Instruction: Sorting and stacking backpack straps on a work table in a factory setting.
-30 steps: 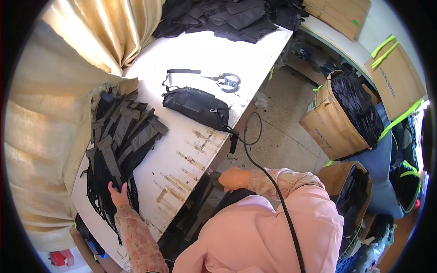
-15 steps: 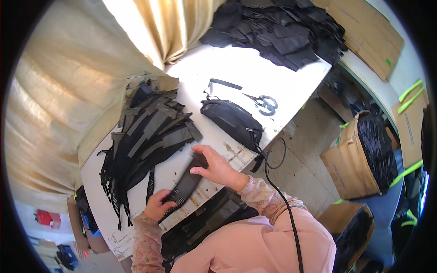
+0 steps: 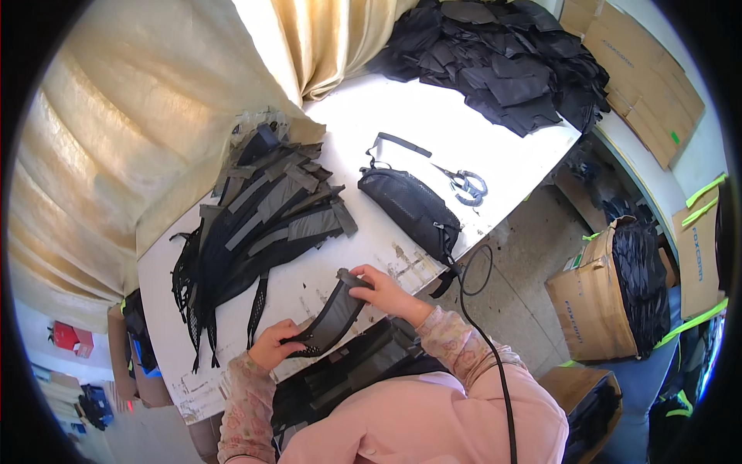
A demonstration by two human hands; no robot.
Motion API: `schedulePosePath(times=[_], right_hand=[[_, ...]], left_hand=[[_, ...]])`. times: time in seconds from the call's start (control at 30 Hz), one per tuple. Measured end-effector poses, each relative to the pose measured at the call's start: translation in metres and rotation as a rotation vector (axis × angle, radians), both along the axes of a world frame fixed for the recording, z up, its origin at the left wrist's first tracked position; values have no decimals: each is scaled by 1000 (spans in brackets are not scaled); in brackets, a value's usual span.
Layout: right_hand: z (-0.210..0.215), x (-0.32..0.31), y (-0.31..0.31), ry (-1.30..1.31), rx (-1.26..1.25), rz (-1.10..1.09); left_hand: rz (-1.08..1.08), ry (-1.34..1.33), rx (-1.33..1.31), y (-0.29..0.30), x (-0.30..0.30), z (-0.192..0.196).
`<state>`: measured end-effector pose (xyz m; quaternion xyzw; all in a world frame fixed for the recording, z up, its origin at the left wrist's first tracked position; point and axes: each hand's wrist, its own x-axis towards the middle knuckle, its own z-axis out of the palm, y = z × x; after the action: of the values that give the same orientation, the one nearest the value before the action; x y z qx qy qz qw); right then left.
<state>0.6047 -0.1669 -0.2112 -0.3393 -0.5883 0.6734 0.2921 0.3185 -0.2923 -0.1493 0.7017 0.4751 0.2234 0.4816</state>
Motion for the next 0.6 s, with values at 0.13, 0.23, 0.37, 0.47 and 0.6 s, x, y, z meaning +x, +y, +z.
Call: schedulePosePath(times=[0.13,0.23,0.37,0.47,0.6], right_hand=[[4,-5,-1,87,112,-92],[40,-12,-20,6,223,-70],[59,-28,-35,-183,749,-148],[54,-32,-35,-262,1180,-213],[44,-31,-32,-384,1180,-137]], left_hand=[[159,12,32,7,23,18],[311,52,137,25,53,22],[453,90,142,39,76,4],[549,35,235,38,80,-5],[536,13,223,35,82,-2]])
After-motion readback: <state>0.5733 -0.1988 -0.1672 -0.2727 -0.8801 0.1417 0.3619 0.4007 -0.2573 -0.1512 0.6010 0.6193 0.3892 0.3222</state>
